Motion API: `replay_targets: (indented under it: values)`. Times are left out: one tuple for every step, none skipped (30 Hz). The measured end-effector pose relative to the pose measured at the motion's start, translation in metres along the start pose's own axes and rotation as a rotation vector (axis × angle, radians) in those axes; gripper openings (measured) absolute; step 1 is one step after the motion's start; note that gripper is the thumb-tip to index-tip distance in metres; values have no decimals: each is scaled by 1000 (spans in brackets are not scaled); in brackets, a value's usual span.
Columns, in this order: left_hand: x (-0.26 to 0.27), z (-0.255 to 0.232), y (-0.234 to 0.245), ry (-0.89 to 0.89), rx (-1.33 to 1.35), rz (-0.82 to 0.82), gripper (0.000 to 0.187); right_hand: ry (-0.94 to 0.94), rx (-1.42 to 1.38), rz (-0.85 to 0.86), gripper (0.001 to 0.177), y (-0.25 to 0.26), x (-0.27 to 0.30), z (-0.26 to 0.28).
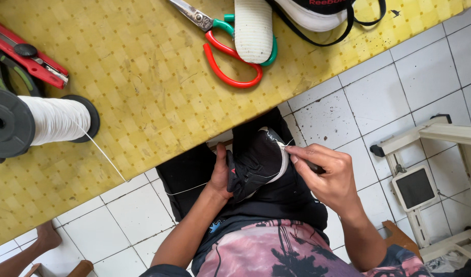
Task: The person hand-sews a black Reebok sneaker using a needle and white thread. They repeatedly insert the needle into the shoe's upper and pull the thread through to secure the material.
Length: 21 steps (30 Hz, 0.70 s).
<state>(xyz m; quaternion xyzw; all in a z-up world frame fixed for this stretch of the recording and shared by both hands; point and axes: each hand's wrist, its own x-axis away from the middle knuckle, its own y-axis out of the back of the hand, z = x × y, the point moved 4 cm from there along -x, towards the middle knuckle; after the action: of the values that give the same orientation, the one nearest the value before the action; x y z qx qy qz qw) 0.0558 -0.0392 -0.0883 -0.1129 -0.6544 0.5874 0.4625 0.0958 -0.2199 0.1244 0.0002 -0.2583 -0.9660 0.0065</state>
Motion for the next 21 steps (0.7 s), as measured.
replay_targets:
  values:
    - [0, 0, 5, 1, 1, 0, 120, -1, 1, 0, 17, 0, -1, 0]
    - [-1, 0, 9, 2, 2, 5, 119, -21, -26, 11, 17, 0, -2, 0]
    - [-2, 1, 14, 5, 3, 10, 119, -42, -53, 21, 18, 0, -2, -1]
    - [-2, 1, 13, 8, 5, 10, 119, -44, -51, 21, 18, 1, -3, 1]
    - [-1, 1, 11, 11, 8, 25, 118, -52, -61, 30, 18, 1, -4, 2]
    - [-1, 1, 9, 14, 10, 39, 118, -60, -71, 39, 18, 1, -5, 3]
    - [-1, 2, 9, 14, 11, 40, 118, -60, -70, 38, 18, 1, -6, 4]
    - [0, 2, 9, 10, -1, 48, 117, -66, -73, 43, 17, 1, -6, 4]
    - [0, 2, 10, 4, -14, 55, 116, -72, -76, 47, 17, 1, -7, 5]
    - [0, 1, 9, 4, -13, 56, 116, -72, -75, 47, 17, 1, -7, 4]
    - [0, 1, 7, 1, -23, 56, 115, -85, -76, 57, 18, 1, -6, 2]
    - [0, 0, 6, -2, -32, 56, 113, -98, -77, 66, 19, 1, -6, 0]
    - [-1, 2, 11, -3, -31, 57, 113, -98, -76, 67, 19, 2, -6, 0]
    - [-2, 3, 16, -9, -32, 51, 114, -102, -75, 74, 19, 2, -7, -1]
    - [-3, 5, 21, -15, -33, 44, 114, -108, -74, 81, 19, 2, -6, -2]
    - [-3, 5, 24, -15, -31, 44, 114, -109, -74, 82, 19, 3, -7, 0]
    - [-4, 5, 27, -17, -36, 53, 115, -119, -74, 88, 20, 3, -7, 0]
    - [-5, 5, 30, -19, -41, 63, 115, -128, -74, 95, 20, 3, -8, 1]
    - [-5, 5, 29, -20, -40, 64, 115, -127, -73, 96, 20, 3, -9, 4]
    - [-4, 5, 27, -40, -63, 67, 112, -132, -65, 101, 21, 4, -10, 6]
    - [-3, 5, 26, -59, -86, 68, 109, -139, -58, 107, 21, 4, -11, 8]
